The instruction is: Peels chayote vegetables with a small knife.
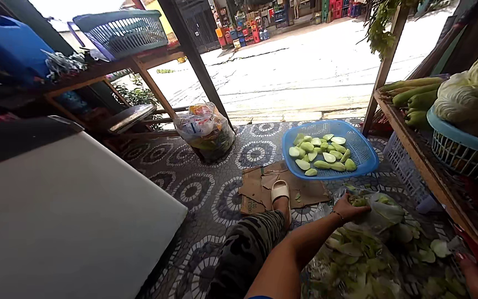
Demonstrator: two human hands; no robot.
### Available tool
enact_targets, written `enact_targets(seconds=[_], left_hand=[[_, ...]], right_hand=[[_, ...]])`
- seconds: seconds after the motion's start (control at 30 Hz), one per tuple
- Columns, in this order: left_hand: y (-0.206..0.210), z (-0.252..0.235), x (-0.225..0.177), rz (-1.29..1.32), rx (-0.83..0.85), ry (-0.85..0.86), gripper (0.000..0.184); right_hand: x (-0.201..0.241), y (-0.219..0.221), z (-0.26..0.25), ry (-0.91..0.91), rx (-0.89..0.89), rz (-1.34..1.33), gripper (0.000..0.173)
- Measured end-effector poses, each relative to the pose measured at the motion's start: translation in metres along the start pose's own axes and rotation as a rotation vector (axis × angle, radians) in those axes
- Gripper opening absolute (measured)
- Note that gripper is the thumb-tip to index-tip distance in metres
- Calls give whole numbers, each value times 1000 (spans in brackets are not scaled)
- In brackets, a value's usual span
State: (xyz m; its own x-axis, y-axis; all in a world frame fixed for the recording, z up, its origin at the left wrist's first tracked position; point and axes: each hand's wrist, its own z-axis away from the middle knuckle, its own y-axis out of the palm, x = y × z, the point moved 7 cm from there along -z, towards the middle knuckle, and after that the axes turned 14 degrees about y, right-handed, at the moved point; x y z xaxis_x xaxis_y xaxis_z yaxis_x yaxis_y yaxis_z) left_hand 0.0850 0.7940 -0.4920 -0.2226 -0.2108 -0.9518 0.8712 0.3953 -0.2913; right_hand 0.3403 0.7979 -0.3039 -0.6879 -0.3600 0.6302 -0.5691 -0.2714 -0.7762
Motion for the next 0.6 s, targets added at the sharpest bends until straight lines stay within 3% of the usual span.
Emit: enact_targets(seconds=[0.17,0.33,0.47,0.6], left_hand=[[-3,33,5,-102,65,-74,73],[-19,53,-51,94,-30,-120,73],[-36,76,-150,9,68,151,62],[-41,139,-222,88,119,412,60]], right_hand=[[0,4,-11,66,-76,-139,49],[-15,19,-21,266,-122,-357,35],[-16,46,-8,595,196,-732,50],[16,43,17,495,436,-1069,46]])
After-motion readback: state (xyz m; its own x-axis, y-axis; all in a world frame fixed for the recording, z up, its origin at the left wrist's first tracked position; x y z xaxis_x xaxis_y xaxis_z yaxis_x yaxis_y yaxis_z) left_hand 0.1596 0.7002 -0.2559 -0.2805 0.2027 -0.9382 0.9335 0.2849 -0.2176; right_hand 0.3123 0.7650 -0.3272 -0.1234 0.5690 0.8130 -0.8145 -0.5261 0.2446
